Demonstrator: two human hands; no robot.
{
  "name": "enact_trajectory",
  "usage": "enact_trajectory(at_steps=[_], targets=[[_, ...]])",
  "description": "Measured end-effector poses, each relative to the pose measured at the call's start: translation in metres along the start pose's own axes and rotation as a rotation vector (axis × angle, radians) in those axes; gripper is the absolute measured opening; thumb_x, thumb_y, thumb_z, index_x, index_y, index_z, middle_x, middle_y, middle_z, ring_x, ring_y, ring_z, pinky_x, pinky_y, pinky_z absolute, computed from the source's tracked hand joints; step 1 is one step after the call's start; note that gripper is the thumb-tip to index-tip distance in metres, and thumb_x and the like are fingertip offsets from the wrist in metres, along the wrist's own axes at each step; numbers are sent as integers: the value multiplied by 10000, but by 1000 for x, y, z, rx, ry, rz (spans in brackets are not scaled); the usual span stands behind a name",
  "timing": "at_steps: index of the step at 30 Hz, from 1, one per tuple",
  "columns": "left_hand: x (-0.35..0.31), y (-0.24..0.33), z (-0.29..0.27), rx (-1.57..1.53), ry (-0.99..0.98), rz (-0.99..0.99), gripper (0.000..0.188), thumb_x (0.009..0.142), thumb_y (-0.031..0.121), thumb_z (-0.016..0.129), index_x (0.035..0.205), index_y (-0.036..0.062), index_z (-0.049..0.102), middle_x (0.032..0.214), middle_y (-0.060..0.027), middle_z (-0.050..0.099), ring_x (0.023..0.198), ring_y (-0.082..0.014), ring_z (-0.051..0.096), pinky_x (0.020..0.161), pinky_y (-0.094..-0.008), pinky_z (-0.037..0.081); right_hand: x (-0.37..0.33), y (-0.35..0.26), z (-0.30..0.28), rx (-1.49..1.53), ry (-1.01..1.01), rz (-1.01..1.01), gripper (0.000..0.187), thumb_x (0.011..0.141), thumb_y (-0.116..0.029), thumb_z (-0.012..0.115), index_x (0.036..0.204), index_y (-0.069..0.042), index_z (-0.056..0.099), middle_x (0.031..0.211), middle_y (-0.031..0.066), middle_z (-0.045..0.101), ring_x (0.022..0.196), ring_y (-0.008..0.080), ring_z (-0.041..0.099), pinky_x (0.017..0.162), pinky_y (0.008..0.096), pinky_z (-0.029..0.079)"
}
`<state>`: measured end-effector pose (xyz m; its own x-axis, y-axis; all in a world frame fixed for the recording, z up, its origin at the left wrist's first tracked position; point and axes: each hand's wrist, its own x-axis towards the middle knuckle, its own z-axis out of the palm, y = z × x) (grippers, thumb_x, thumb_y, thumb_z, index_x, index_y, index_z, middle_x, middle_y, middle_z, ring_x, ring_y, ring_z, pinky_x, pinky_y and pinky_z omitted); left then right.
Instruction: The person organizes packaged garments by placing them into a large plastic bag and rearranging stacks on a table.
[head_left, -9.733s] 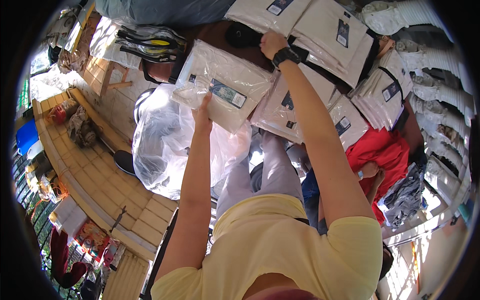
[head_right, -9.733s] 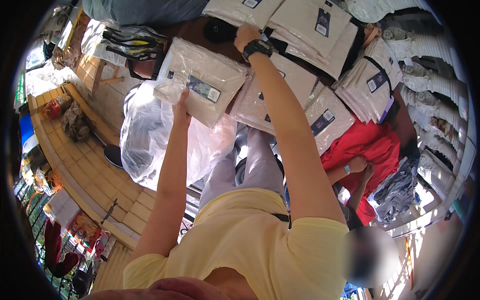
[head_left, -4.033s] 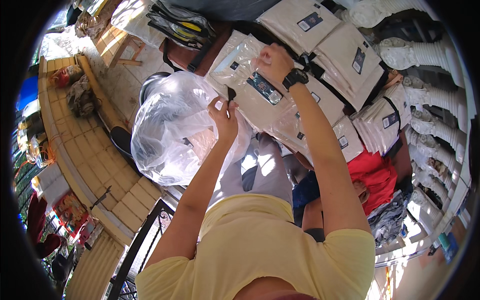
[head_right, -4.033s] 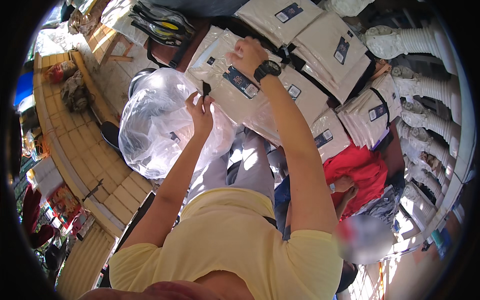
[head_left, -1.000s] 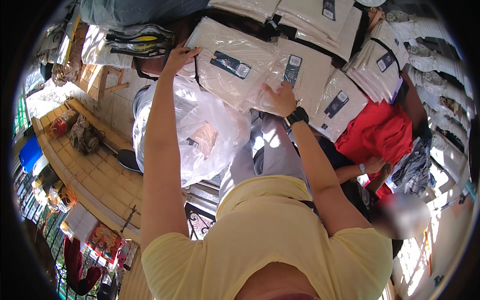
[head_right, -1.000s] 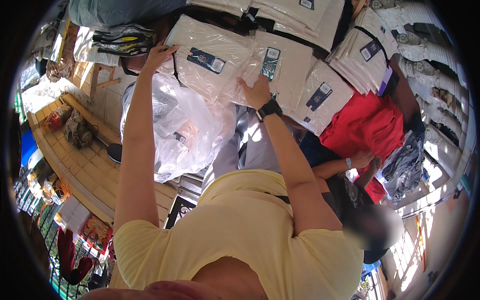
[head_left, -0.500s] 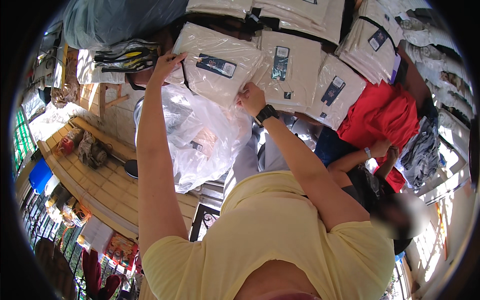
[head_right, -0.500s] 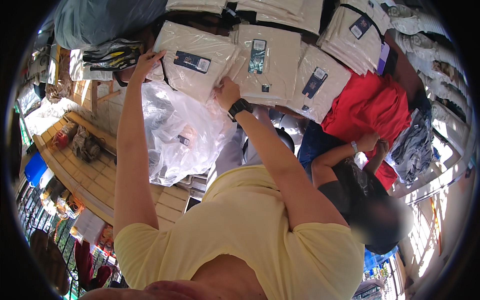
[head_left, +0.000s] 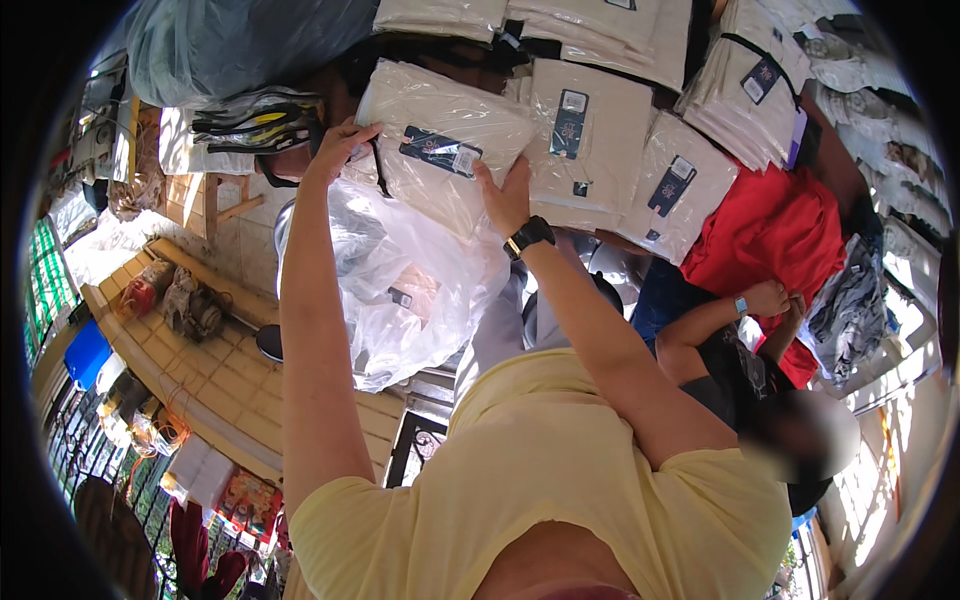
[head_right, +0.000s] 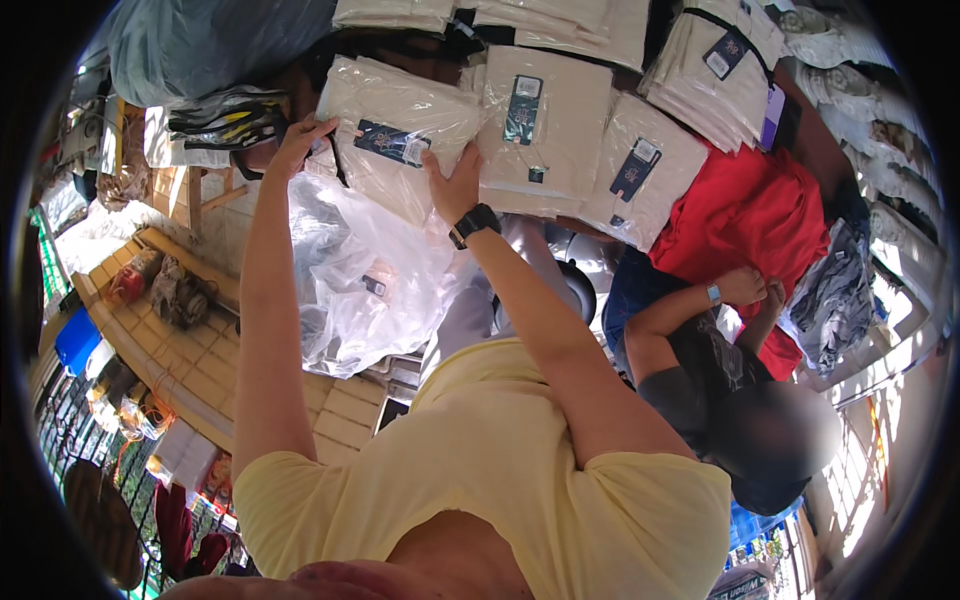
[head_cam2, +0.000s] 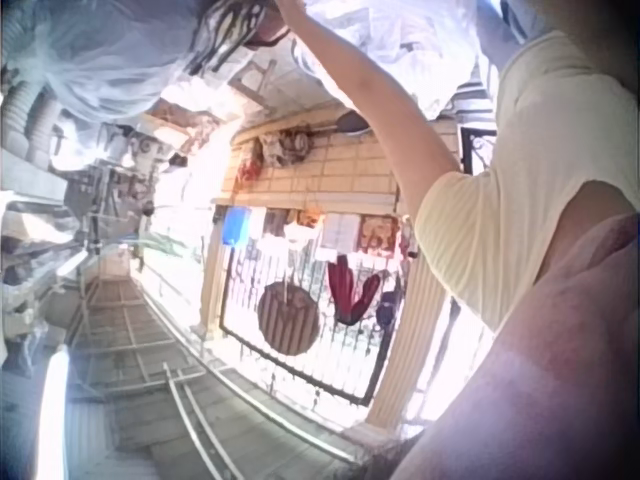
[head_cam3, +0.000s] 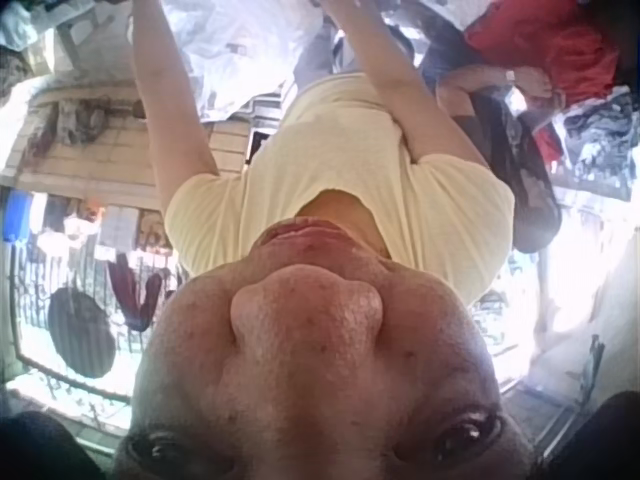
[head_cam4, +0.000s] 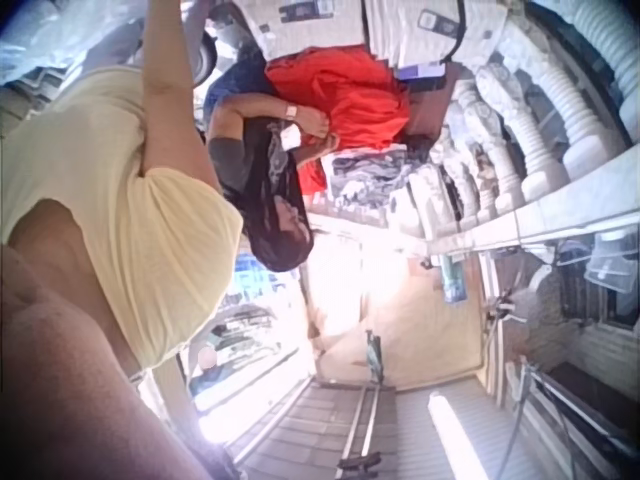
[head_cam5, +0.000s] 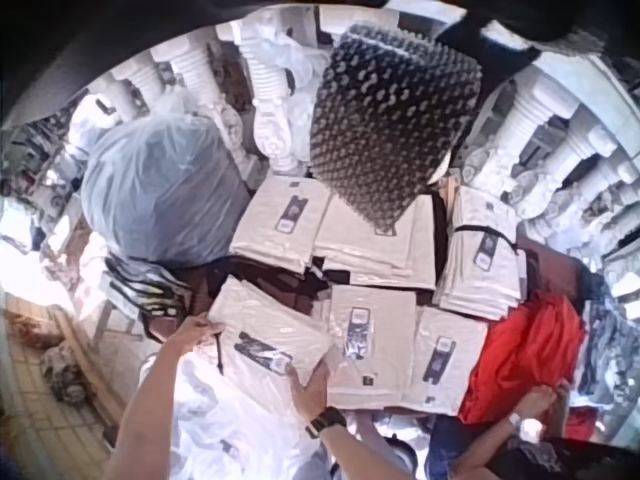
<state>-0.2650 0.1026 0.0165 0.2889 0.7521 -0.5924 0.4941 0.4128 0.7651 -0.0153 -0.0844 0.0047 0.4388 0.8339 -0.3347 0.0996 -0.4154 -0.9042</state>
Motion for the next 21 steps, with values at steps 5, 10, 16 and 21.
enact_trajectory(at_steps=[5, 10, 16, 21], targets=[[-13, -11, -3, -90, 24, -62, 402, 774, 335, 751, 792, -63, 695, 1065, -62, 559, 989, -163, 525, 864, -286, 383, 17, -7, 5, 310, -117, -116, 650, 870, -288, 609, 1250, 75, 227, 1201, 259, 433, 1147, 320, 447, 992, 397, 350], [-25, -15, 15, 9, 208, -66, 440, 761, 377, 761, 805, -57, 702, 933, -46, 595, 840, -162, 572, 758, -266, 431, 47, 5, -9, 87, -179, -67, 670, 862, -259, 623, 1238, 103, 203, 1189, 291, 467, 1091, 336, 511, 957, 360, 397], [-46, -12, 40, 334, 612, 270, 427, 757, 383, 751, 775, -41, 705, 937, -128, 642, 787, -246, 620, 726, -320, 474, 25, -107, -21, -790, -104, -680, 783, 743, -293, 725, 1402, -136, 331, 1457, 173, 262, 1305, 405, 283, 1043, 531, 288], [-87, 29, 49, 719, 682, 646, 362, 812, 305, 699, 697, -38, 678, 854, -100, 661, 678, -182, 580, 634, -302, 450, 40, -74, 14, -874, -503, -877, 728, 694, -307, 751, 1347, -331, 430, 1487, 4, 271, 1370, 350, 202, 1100, 569, 151]])
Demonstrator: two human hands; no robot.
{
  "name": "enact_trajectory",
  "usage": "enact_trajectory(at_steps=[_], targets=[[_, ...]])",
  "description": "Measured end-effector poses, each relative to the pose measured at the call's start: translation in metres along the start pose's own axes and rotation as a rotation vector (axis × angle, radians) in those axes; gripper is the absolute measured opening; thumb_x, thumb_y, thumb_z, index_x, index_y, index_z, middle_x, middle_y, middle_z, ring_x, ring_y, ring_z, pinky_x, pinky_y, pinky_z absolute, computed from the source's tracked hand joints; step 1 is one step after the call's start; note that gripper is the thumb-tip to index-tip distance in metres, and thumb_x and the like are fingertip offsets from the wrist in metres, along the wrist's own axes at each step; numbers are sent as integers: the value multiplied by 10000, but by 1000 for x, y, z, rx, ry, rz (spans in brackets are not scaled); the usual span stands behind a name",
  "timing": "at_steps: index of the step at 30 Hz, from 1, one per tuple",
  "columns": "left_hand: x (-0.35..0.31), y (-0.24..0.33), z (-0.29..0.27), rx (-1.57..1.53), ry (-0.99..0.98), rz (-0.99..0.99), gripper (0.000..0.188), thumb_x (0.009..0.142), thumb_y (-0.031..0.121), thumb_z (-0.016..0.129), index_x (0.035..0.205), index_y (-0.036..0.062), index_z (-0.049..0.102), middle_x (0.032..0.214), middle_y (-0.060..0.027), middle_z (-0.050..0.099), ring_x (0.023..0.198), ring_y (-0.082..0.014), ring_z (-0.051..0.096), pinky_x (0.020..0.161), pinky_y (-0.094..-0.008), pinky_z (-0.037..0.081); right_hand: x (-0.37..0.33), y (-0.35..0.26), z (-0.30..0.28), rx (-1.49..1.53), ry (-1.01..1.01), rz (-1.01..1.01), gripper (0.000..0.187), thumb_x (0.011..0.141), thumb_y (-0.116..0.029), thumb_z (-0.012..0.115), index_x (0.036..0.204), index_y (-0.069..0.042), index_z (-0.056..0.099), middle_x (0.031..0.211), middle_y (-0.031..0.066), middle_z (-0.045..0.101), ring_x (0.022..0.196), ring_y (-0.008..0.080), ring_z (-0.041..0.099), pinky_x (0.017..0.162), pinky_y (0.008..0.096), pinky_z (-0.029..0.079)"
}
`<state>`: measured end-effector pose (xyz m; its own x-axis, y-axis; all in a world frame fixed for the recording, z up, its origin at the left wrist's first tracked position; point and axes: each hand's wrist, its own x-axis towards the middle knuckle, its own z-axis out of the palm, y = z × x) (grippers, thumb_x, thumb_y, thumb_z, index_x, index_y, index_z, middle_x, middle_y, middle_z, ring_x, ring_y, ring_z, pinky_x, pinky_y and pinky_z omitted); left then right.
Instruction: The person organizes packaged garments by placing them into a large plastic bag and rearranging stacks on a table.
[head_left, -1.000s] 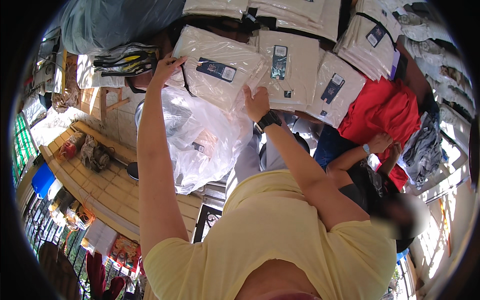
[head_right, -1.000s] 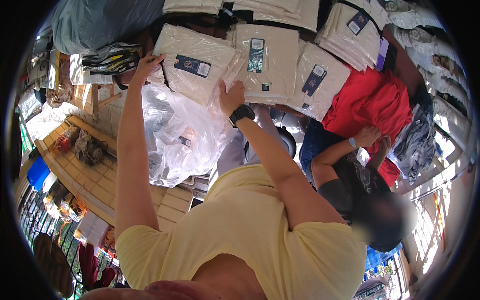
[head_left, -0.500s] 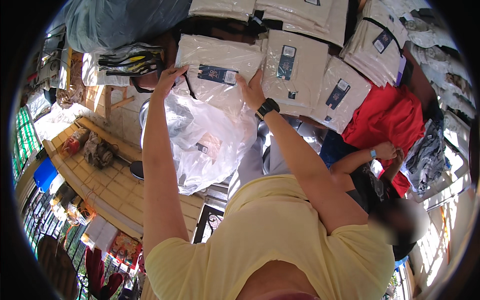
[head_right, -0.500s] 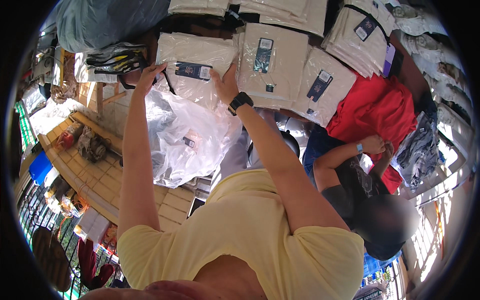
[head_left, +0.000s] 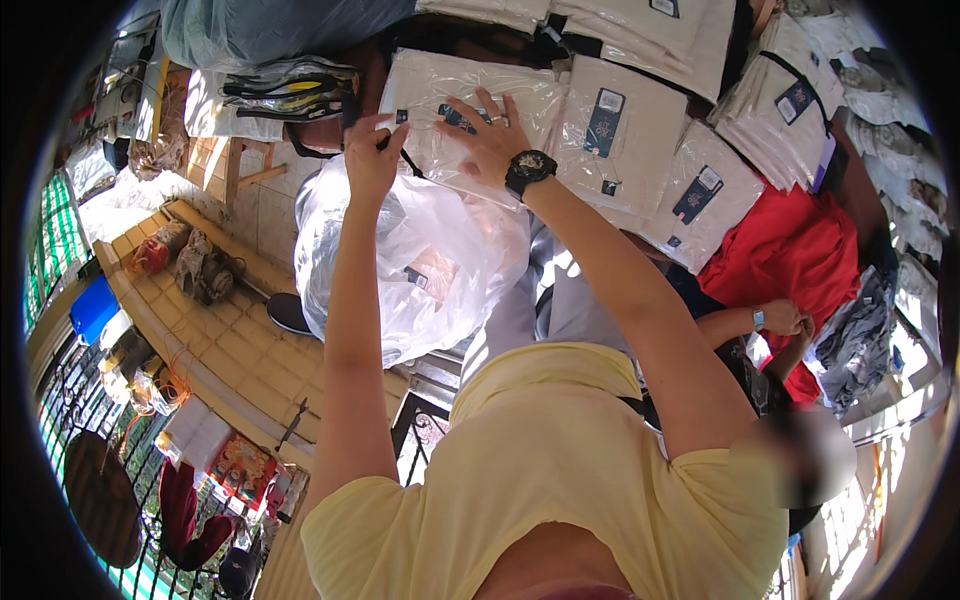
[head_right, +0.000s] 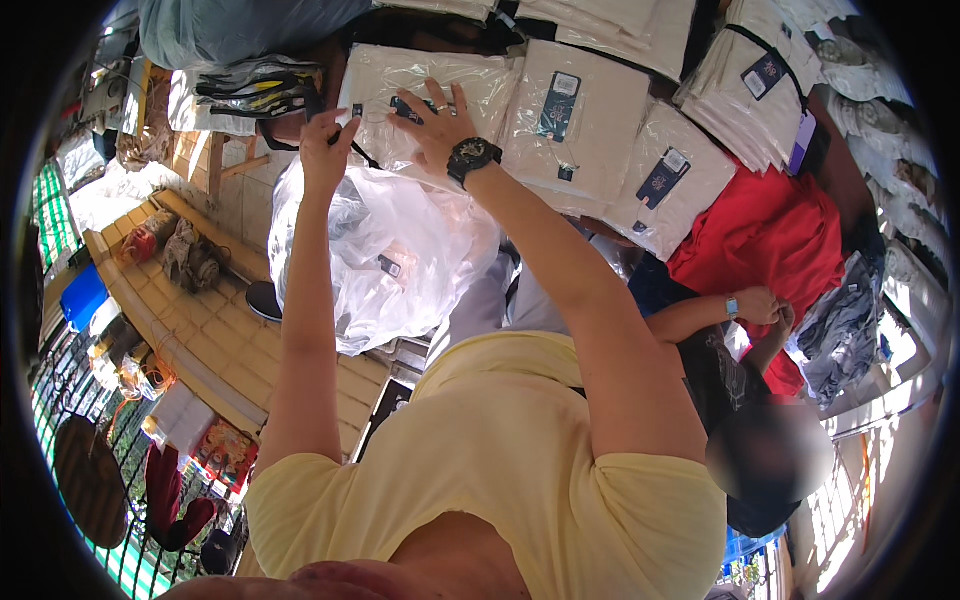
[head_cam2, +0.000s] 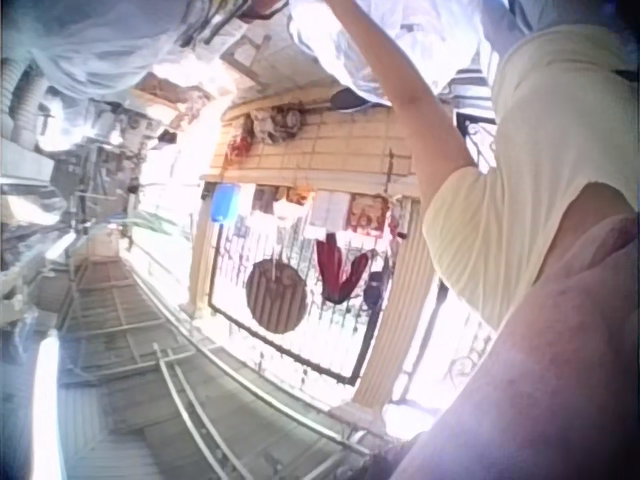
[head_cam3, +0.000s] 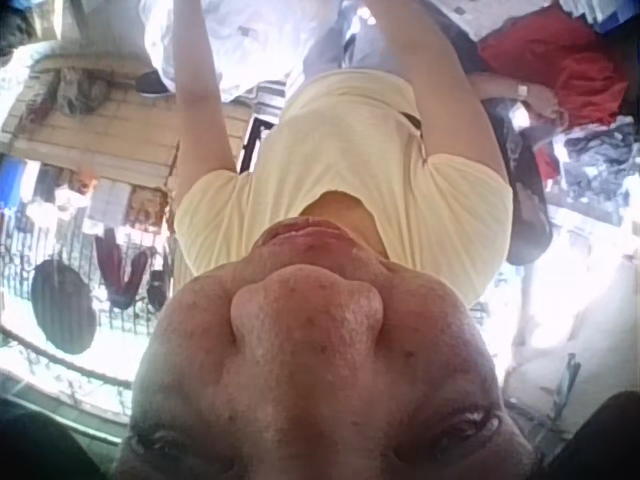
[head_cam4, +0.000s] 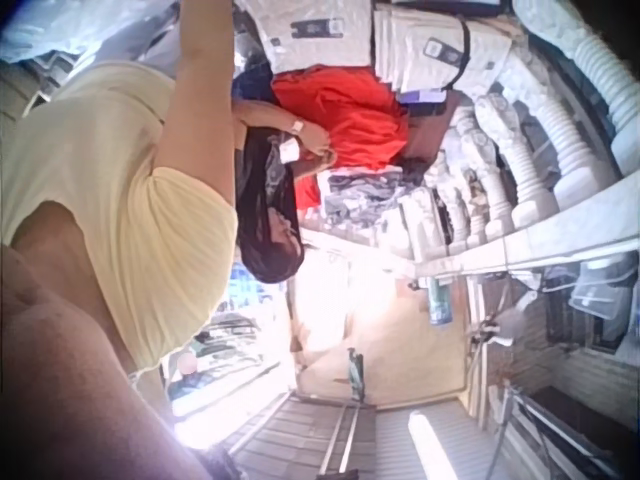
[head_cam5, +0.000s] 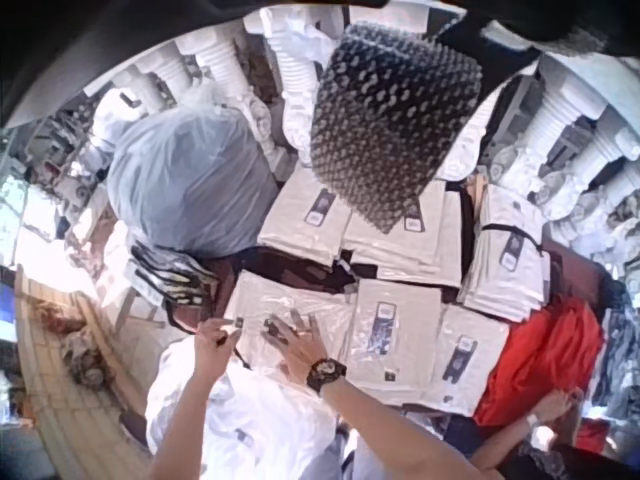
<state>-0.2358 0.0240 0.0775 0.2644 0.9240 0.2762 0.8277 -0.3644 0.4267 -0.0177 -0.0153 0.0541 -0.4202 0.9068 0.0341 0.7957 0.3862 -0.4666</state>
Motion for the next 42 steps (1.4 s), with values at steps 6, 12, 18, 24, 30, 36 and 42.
enact_trajectory(at_steps=[6, 12, 18, 24, 30, 36, 42], targets=[[-25, 91, -46, -662, -1006, -472, 267, 823, 235, 709, 857, -22, 650, 727, -58, 627, 711, -117, 567, 664, -275, 463, 0, 12, 6, 44, -11, 7, 739, 678, -319, 764, 1341, -336, 438, 1483, -15, 281, 1369, 334, 213, 1090, 580, 161], [25, 57, -16, -730, -509, -258, 320, 812, 17, 648, 1123, 5, 575, 1024, -92, 610, 920, -169, 611, 851, -302, 500, 5, 19, 11, 127, -16, -12, 690, 647, -270, 753, 1289, -298, 502, 1473, -7, 305, 1380, 328, 207, 1113, 570, 127], [61, 31, 16, -615, -678, -254, 295, 795, -42, 618, 1084, 17, 607, 906, -40, 649, 770, -109, 610, 720, -236, 481, 4, 15, 2, 279, 236, -40, 401, 648, -143, 735, 1011, -94, 573, 1205, 83, 556, 1194, 290, 457, 943, 460, 409], [60, 45, 27, -816, -711, -242, 350, 760, -81, 594, 1096, 16, 600, 915, -42, 641, 804, -112, 605, 746, -234, 486, 10, -10, 11, 659, 268, 408, 439, 671, -144, 771, 976, -21, 481, 764, 112, 658, 670, 253, 648, 605, 334, 511], [-8, 49, -7, -642, -290, -357, 356, 727, -94, 560, 1049, 57, 576, 1076, -53, 586, 958, -178, 604, 871, -285, 475, 15, -5, 16, 673, 292, 387, 380, 694, -82, 779, 958, -43, 508, 688, 119, 657, 613, 209, 668, 542, 306, 510], [-67, 41, 9, -487, -366, -187, 272, 756, -36, 653, 1011, 35, 592, 960, -107, 595, 849, -218, 637, 753, -318, 536, 31, -7, 12, 950, 102, 573, 269, 688, -102, 787, 848, -25, 585, 703, 96, 648, 671, 201, 673, 608, 309, 533], [-77, 19, 48, -618, -278, -299, 224, 777, -71, 578, 979, 10, 629, 866, -118, 649, 803, -220, 647, 721, -310, 518, 14, -14, 26, 701, 496, 431, 236, 703, 0, 675, 870, -21, 509, 689, 102, 614, 627, 264, 646, 559, 346, 506]])
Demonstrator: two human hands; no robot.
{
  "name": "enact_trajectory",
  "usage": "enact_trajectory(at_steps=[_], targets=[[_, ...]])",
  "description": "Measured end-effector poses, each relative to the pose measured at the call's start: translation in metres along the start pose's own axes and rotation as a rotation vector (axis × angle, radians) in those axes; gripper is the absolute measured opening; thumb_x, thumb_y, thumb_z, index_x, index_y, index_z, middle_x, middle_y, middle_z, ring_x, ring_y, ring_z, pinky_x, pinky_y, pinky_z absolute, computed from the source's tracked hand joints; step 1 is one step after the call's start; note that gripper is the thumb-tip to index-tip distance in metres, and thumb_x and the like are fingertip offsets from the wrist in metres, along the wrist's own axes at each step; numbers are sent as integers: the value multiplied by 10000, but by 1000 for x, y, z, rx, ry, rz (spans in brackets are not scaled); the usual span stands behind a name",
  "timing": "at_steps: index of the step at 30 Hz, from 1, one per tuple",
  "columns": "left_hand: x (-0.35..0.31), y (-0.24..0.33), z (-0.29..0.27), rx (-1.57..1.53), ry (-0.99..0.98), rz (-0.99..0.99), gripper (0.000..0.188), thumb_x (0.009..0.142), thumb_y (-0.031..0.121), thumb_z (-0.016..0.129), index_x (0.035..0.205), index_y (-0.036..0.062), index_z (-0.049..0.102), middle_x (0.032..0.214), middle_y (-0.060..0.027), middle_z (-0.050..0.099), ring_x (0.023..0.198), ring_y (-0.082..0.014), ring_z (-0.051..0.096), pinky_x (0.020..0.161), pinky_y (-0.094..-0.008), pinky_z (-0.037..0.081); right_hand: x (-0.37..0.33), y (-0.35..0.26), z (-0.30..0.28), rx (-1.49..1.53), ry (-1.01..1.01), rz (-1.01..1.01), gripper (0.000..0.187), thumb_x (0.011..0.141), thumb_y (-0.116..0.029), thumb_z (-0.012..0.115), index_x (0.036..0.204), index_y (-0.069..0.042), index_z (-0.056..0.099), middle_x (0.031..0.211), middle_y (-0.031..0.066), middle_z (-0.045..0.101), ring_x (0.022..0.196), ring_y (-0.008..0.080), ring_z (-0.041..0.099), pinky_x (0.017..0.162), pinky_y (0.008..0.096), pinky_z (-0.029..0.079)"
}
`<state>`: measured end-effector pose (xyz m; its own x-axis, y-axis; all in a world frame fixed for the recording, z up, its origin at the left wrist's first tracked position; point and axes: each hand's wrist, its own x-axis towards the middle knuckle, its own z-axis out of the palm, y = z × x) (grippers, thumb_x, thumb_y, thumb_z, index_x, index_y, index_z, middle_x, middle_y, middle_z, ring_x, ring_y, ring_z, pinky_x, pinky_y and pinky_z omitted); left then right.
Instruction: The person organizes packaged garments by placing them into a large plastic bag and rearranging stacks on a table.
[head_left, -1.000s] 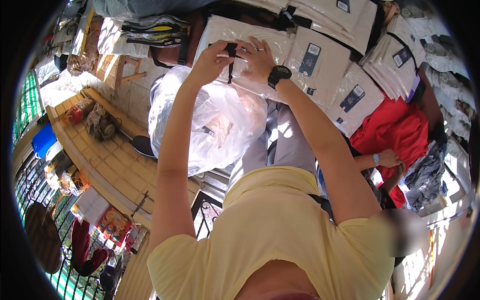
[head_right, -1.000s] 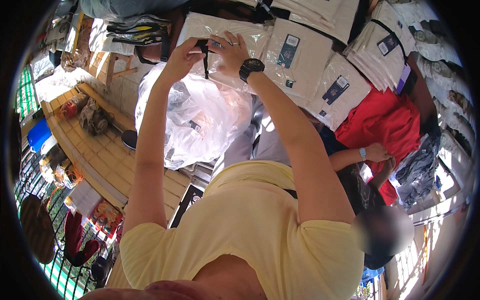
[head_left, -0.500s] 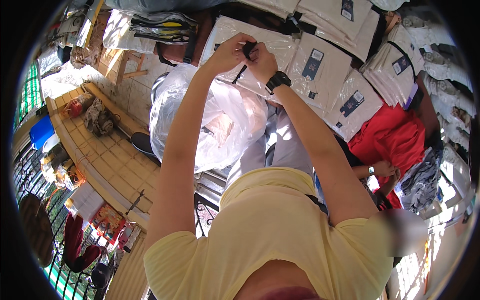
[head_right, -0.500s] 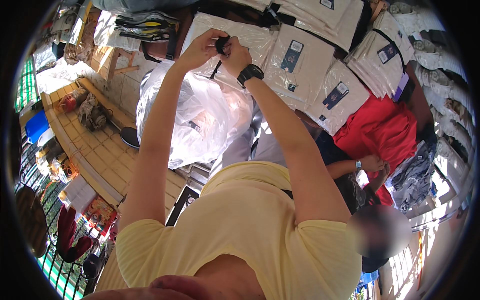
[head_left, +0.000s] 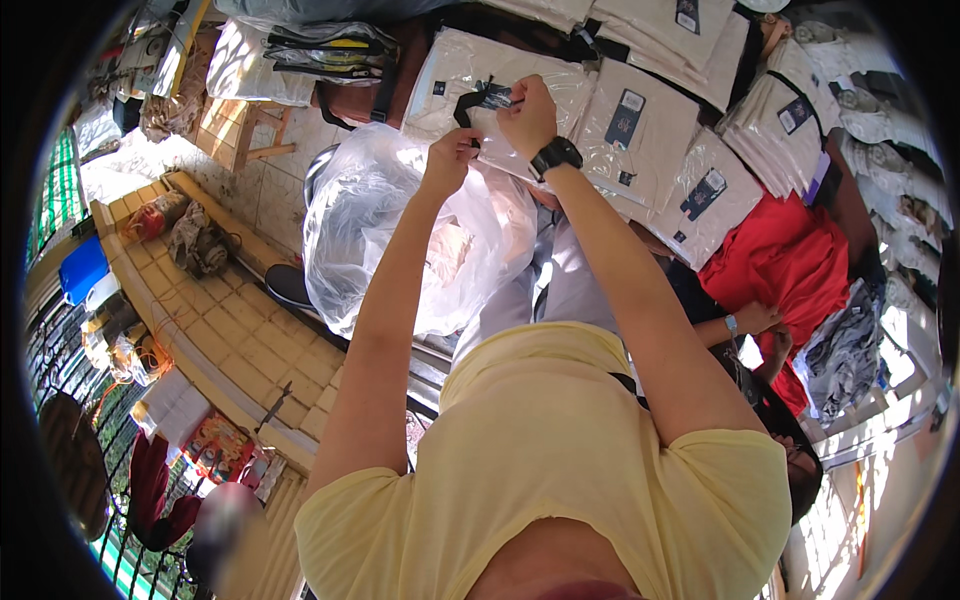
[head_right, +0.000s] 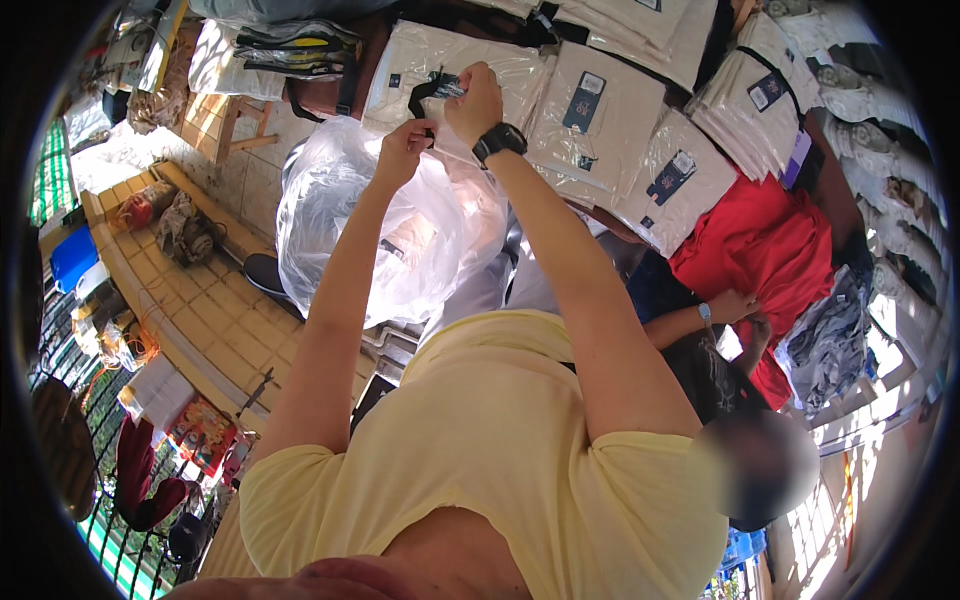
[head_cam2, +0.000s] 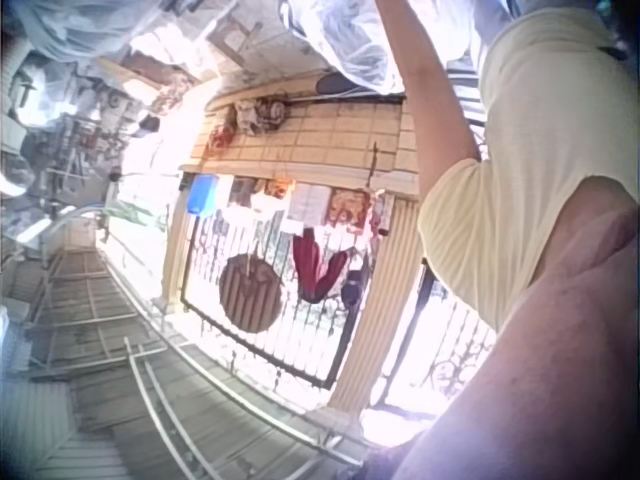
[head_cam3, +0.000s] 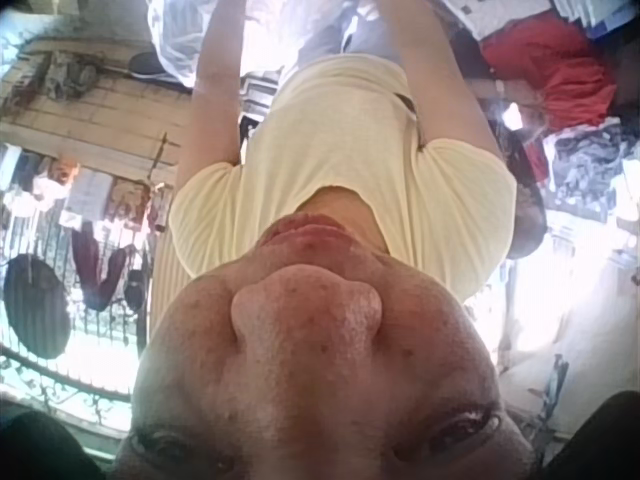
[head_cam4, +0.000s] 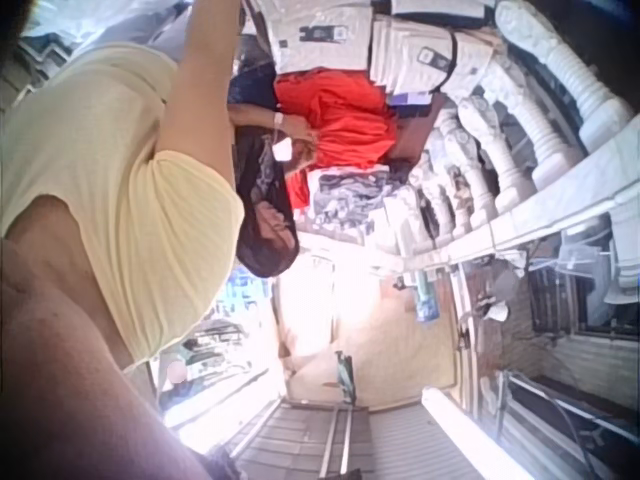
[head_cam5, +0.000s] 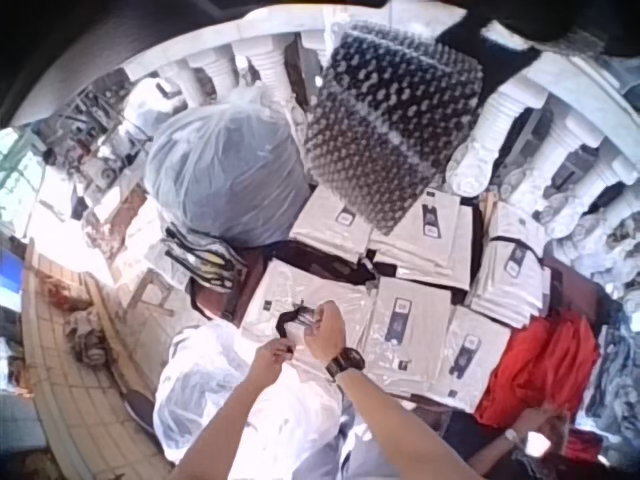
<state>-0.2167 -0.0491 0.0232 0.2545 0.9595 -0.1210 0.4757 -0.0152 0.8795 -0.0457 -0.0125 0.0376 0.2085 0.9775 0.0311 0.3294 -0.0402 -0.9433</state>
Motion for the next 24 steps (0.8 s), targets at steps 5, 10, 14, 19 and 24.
enact_trajectory(at_steps=[5, 10, 14, 19, 24], targets=[[-6, -11, -6, -44, -22, -83, 249, 781, -79, 559, 1006, 4, 624, 844, -121, 670, 771, -205, 663, 709, -297, 526, -66, 4, 7, -33, -260, -224, 199, 730, 34, 615, 875, -38, 498, 756, 124, 617, 683, 266, 640, 586, 336, 508], [-7, -11, -13, -219, -28, -216, 163, 866, -7, 575, 1023, -21, 616, 862, -96, 669, 778, -141, 652, 703, -255, 532, -75, 5, 27, -105, -120, -206, 197, 732, 44, 618, 896, -25, 534, 808, 148, 623, 704, 312, 628, 617, 361, 510], [-10, -4, -16, -221, -36, -285, 158, 871, -10, 567, 1017, -39, 617, 879, -103, 674, 788, -154, 665, 705, -259, 538, -78, 14, 32, -60, -90, -226, 160, 731, 44, 623, 878, -15, 601, 817, 153, 627, 701, 309, 629, 616, 363, 506], [-14, -4, -21, -41, -24, -221, 160, 869, -19, 567, 1018, -50, 613, 908, -126, 680, 810, -159, 673, 707, -271, 544, -76, 14, 38, -11, -111, -198, 132, 736, 42, 639, 861, -1, 637, 821, 145, 641, 688, 258, 653, 623, 316, 531], [-15, 14, -17, 67, -1, -18, 146, 842, -20, 592, 984, -23, 626, 906, -142, 681, 813, -199, 682, 705, -298, 548, -74, 17, 35, 27, -152, -95, 162, 737, 28, 657, 888, -2, 607, 800, 125, 651, 686, 210, 665, 630, 283, 542]])
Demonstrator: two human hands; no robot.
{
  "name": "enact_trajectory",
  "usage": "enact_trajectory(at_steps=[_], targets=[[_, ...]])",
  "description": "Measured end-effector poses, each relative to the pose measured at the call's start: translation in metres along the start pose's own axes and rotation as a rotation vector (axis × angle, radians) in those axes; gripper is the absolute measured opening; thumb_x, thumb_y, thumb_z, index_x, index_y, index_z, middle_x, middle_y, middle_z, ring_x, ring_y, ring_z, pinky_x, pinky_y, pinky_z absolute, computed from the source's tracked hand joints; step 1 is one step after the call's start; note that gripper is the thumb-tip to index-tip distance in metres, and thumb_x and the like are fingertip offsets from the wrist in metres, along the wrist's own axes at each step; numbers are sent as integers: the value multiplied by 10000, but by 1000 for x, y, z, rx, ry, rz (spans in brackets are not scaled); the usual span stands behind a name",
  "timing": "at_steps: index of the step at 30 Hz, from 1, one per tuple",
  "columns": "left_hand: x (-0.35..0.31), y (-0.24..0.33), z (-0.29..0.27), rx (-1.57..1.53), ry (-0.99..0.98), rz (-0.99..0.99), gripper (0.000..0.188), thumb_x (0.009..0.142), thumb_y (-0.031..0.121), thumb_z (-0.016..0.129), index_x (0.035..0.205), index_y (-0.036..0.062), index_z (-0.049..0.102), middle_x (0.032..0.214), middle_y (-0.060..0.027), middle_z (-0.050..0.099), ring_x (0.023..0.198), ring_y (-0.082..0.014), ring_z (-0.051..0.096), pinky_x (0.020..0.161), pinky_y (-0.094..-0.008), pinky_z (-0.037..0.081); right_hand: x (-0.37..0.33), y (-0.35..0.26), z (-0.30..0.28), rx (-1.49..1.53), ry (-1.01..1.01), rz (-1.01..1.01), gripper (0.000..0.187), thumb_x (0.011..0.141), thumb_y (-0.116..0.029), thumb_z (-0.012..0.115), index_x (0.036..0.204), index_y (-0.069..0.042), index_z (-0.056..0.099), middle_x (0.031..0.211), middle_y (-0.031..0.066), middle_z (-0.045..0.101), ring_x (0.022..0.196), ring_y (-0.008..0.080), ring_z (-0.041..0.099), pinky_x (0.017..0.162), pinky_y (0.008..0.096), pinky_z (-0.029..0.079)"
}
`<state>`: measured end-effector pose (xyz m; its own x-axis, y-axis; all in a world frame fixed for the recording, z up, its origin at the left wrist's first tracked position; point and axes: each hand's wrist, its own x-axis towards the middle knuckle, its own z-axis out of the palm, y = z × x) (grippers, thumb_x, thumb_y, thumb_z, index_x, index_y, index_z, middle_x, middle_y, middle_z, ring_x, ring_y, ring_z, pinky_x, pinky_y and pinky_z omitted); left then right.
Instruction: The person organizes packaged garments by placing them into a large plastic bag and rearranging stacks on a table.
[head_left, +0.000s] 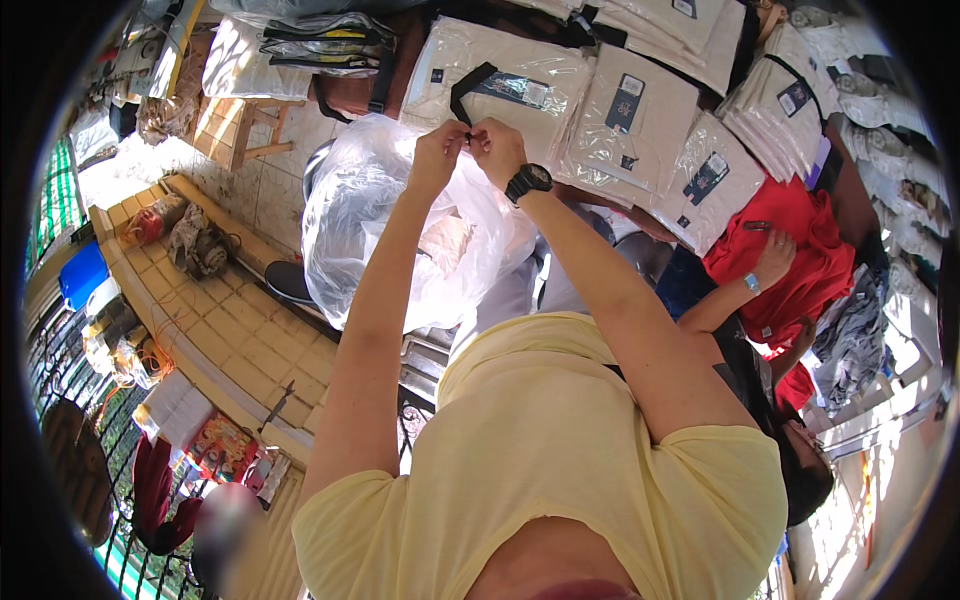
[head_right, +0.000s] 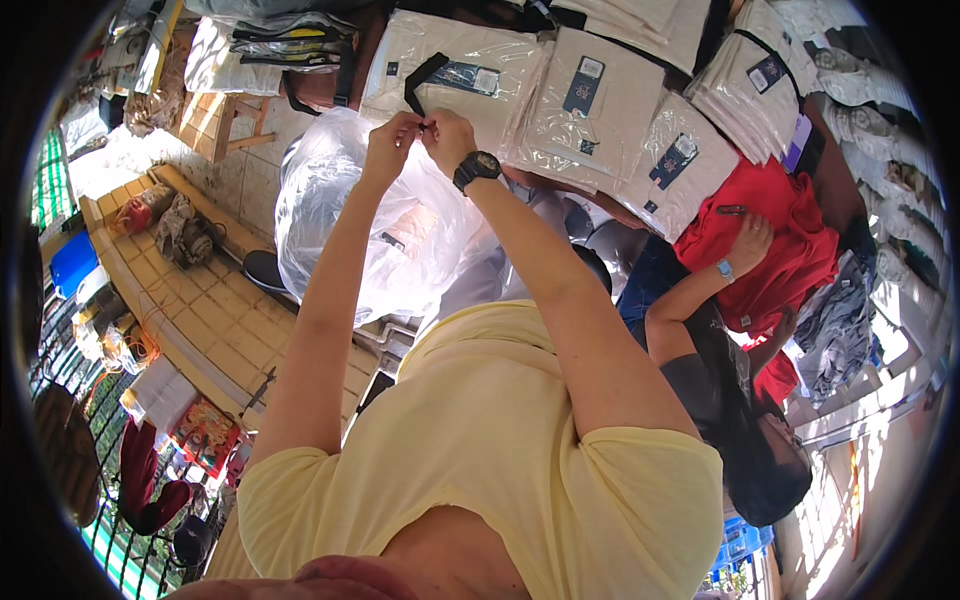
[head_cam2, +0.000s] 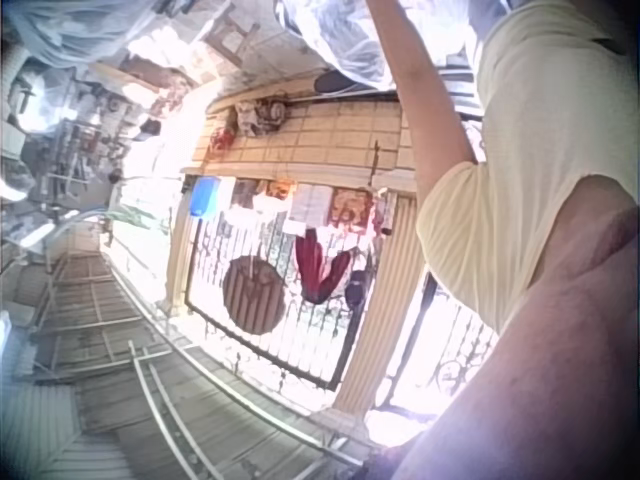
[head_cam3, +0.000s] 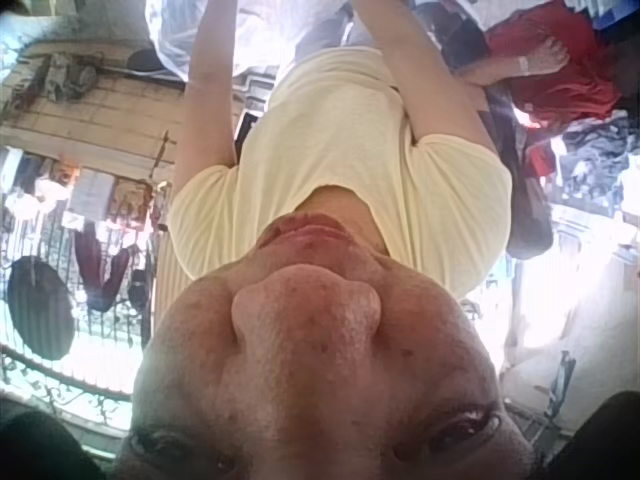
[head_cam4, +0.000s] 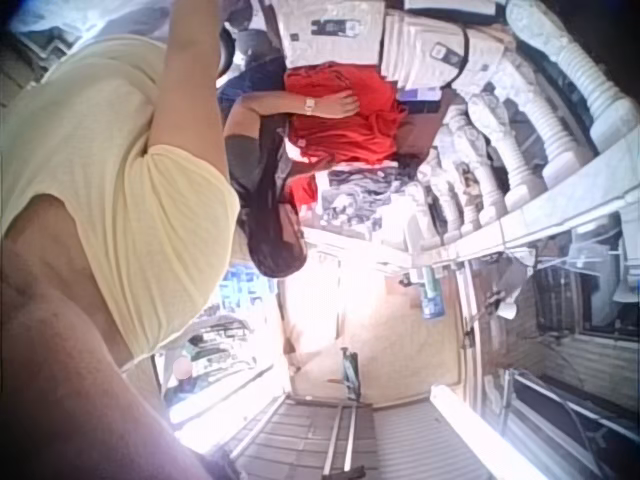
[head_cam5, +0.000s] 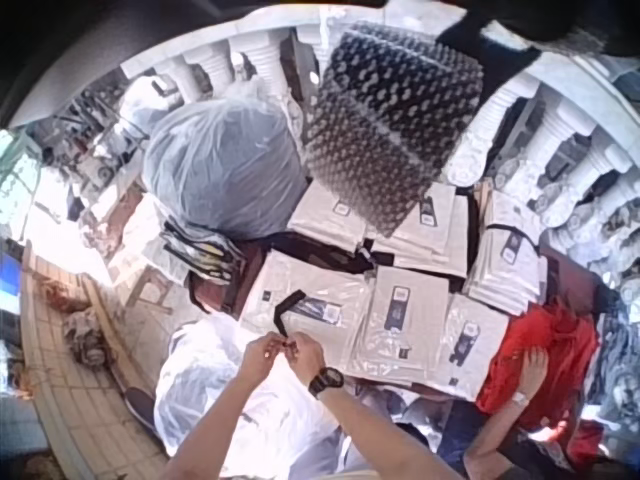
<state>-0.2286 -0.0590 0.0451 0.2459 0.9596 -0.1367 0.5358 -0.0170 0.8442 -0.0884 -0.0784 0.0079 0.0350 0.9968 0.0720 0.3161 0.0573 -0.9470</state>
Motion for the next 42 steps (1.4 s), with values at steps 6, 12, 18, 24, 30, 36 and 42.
enact_trajectory(at_steps=[6, 12, 18, 24, 30, 36, 42], targets=[[-7, -2, -5, 262, 20, 205, 114, 805, 13, 606, 917, -4, 617, 846, -167, 652, 769, -321, 642, 665, -367, 505, 2, -3, -5, -25, -69, -1, 206, 734, 19, 664, 902, -13, 549, 765, 102, 648, 681, 191, 664, 626, 281, 538], [-13, -8, -4, 143, 5, 131, 112, 833, 39, 602, 924, -20, 633, 843, -160, 665, 765, -286, 663, 667, -343, 522, -1, -6, -12, 34, -132, 40, 207, 738, 17, 663, 895, -13, 531, 763, 97, 647, 685, 175, 664, 628, 269, 539], [-9, -22, 1, -111, -67, -131, 127, 852, 48, 592, 918, -50, 638, 793, -165, 681, 740, -228, 688, 677, -312, 542, -6, -1, -12, 197, -71, 92, 258, 722, 49, 637, 916, -40, 491, 716, 96, 623, 635, 200, 650, 573, 308, 523], [-10, -14, 6, 17, -44, -136, 162, 888, 94, 584, 942, -52, 629, 822, -148, 686, 762, -202, 683, 696, -300, 535, -13, -9, -12, -42, -51, -124, 317, 748, 65, 606, 1006, -54, 466, 802, 127, 629, 747, 283, 653, 637, 351, 530], [-12, -8, 9, 149, 27, -118, 143, 857, 79, 605, 931, -40, 635, 823, -146, 686, 759, -217, 680, 699, -307, 536, -11, -15, -8, -228, -90, -162, 333, 747, 34, 617, 1004, -68, 430, 778, 161, 614, 731, 350, 634, 620, 414, 506], [-18, -1, 9, 52, 57, -26, 145, 830, 41, 622, 951, -40, 629, 870, -145, 681, 759, -226, 679, 699, -305, 539, -2, -12, -11, -125, -81, -74, 364, 738, -1, 656, 987, -67, 398, 732, 144, 609, 664, 334, 637, 581, 399, 509], [-19, -2, 13, 66, 138, 34, 164, 807, 26, 645, 956, -40, 635, 864, -153, 677, 758, -240, 677, 695, -313, 540, -4, -14, -11, 14, -84, 10, 396, 706, -23, 696, 958, -68, 394, 710, 121, 590, 647, 306, 633, 569, 395, 499]])
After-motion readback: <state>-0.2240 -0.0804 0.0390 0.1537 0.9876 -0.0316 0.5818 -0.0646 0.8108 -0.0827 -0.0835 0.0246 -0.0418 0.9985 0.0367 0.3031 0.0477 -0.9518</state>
